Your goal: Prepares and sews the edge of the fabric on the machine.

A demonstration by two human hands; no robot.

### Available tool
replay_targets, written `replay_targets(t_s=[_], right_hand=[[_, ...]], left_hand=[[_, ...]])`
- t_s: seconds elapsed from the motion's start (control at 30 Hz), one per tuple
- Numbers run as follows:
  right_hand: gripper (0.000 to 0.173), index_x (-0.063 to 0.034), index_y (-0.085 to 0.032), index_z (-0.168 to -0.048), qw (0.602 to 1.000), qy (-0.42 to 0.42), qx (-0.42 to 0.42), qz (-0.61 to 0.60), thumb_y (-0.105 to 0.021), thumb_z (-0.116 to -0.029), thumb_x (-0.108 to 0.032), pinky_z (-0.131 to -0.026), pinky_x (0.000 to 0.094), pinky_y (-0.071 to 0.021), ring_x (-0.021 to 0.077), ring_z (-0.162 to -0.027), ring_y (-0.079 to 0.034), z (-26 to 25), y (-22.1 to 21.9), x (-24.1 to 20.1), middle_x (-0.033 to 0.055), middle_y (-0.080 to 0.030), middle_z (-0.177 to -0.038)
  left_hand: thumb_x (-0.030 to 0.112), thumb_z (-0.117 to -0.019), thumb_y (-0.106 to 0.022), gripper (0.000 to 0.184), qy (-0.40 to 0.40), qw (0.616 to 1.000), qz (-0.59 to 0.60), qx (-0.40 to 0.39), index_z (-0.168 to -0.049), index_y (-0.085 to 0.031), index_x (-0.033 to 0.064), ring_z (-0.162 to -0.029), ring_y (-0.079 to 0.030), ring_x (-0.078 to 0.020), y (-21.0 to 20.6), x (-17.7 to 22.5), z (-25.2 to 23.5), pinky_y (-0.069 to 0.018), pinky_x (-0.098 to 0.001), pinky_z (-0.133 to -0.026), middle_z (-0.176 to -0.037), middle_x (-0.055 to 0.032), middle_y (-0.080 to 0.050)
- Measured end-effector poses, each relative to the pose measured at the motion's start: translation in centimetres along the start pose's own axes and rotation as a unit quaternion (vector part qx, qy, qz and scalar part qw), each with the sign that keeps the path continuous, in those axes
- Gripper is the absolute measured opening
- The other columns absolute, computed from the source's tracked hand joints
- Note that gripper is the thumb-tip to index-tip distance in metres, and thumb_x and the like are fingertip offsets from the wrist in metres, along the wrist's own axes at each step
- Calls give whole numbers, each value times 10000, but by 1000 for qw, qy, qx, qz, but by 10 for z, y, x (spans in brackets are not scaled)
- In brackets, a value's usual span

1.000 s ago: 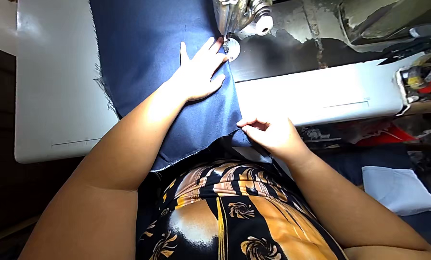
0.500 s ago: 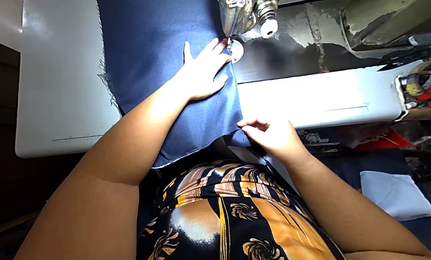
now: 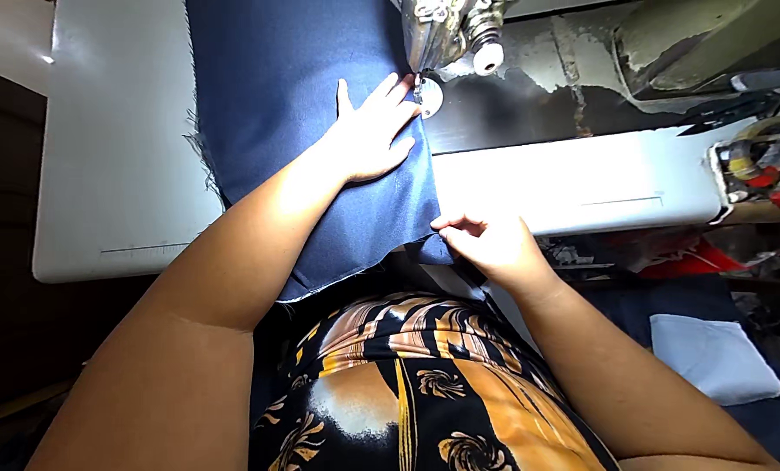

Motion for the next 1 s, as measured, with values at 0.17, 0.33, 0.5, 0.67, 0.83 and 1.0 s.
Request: replay_targets(t_s=[0.17,0.33,0.5,0.67,0.83,1.0], right_hand=[[146,-100,-769,-956,1000,-2,5,-9,-635,-912,-65,-564,195,-536,5,-608,-615,1,0,0,-27,-720,-814],[148,-107,-775,-961,1000,-7,3,-1,-640,-917,-67,-595,205,-544,9,-640,-630,1,-1,0,-25,-727,-824],[147,-111,-773,-970,1000,-10,-5,-6,-648,-927,-49,-622,206,-555,16,-671,-645,-1,-2,-1,-26,-734,-851],[164,-96,-764,-953,1000,-2,-9,-26,-613,-926,-38,-595,221,-548,25,-632,-627,-3,-4,1,-16,-723,-828],[125,-66,-715,-909,988,-16,-14,-154,-607,-906,-3,-605,174,-528,-2,-654,-616,-5,-5,1,-31,-689,-795],[183,-96,-617,-874,910,-121,-20,-395,-540,-912,66,-617,227,-554,56,-655,-620,0,-21,3,-21,-653,-790]], left_hand=[[466,-1020,-334,592,-3,1000,2,-5,-1514,-487,179,-1597,-116,-313,0,1,1,-13,-868,-1070,-1701,-57,-266],[454,-1018,-351,586,-10,1000,4,-7,-1510,-496,171,-1597,-118,-308,1,0,-1,-10,-868,-1070,-1699,-68,-269],[462,-1028,-334,582,-21,1000,-6,-7,-1501,-504,170,-1595,-129,-316,2,-1,-2,-23,-862,-1078,-1695,-70,-279],[457,-1038,-420,493,58,998,-38,12,-1447,-565,224,-1565,-236,-352,18,1,7,-30,-849,-1100,-1649,-55,-380],[213,-999,-472,396,153,934,280,160,-1333,-684,192,-1492,-370,-203,15,47,69,-200,-677,-1181,-1527,-37,-514],[321,-901,-514,558,-77,970,98,207,-1396,-641,96,-1531,-305,-362,-1,93,110,-112,-729,-1185,-1529,-120,-530]])
Point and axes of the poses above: each hand's wrist, its own z-axis away from the middle knuckle, its own y-axis out of the back of the hand, x = y × z, the point moved 10 cm from there along -z, towards the middle knuckle
